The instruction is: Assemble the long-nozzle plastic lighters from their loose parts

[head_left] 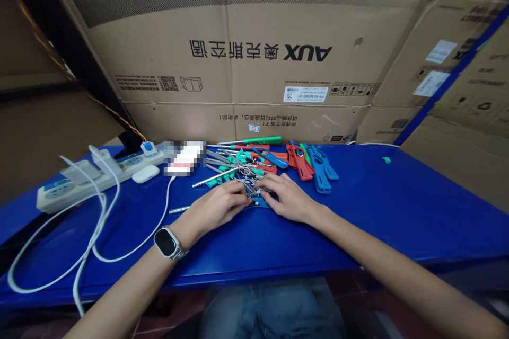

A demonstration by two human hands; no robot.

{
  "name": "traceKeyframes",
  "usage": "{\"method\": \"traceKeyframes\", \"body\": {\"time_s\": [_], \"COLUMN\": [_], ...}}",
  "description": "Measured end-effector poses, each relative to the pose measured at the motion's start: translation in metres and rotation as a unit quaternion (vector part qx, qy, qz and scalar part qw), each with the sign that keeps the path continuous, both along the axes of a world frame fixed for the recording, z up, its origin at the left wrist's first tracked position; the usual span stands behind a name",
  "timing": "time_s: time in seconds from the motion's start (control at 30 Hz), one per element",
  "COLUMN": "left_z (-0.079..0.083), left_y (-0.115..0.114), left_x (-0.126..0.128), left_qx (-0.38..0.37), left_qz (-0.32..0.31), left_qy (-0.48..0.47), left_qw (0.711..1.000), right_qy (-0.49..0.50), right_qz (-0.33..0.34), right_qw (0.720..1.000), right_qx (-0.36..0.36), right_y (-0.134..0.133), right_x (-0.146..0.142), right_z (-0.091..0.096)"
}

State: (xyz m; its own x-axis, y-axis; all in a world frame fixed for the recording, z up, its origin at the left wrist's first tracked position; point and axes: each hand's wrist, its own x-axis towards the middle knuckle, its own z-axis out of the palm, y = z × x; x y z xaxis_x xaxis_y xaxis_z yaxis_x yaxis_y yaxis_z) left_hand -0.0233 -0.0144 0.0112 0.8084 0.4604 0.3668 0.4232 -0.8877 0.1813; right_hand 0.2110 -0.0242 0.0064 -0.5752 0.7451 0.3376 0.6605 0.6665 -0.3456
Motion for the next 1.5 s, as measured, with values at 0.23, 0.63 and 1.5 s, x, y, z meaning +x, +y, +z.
{"method": "traceKeyframes", "body": {"time_s": [0.23, 0.63, 1.5], "left_z": [-0.004, 0.004, 0.002], "left_y": [0.001, -0.011, -0.01], "left_x": [-0.001, 0.005, 0.013], "left_qx": [-0.004, -0.029, -0.089], "left_qz": [0.014, 0.025, 0.09], "left_qy": [0.03, 0.035, -0.016], "left_qw": [0.999, 0.999, 0.992], "right_qy": [0.011, 0.072, 0.175], "right_qz": [0.003, 0.01, 0.068], "right_qw": [1.0, 0.997, 0.979], "right_qx": [-0.003, -0.011, 0.086], "right_y": [-0.004, -0.005, -0.014], "right_x": [-0.001, 0.001, 0.003], "right_z": [-0.004, -0.005, -0.016]}}
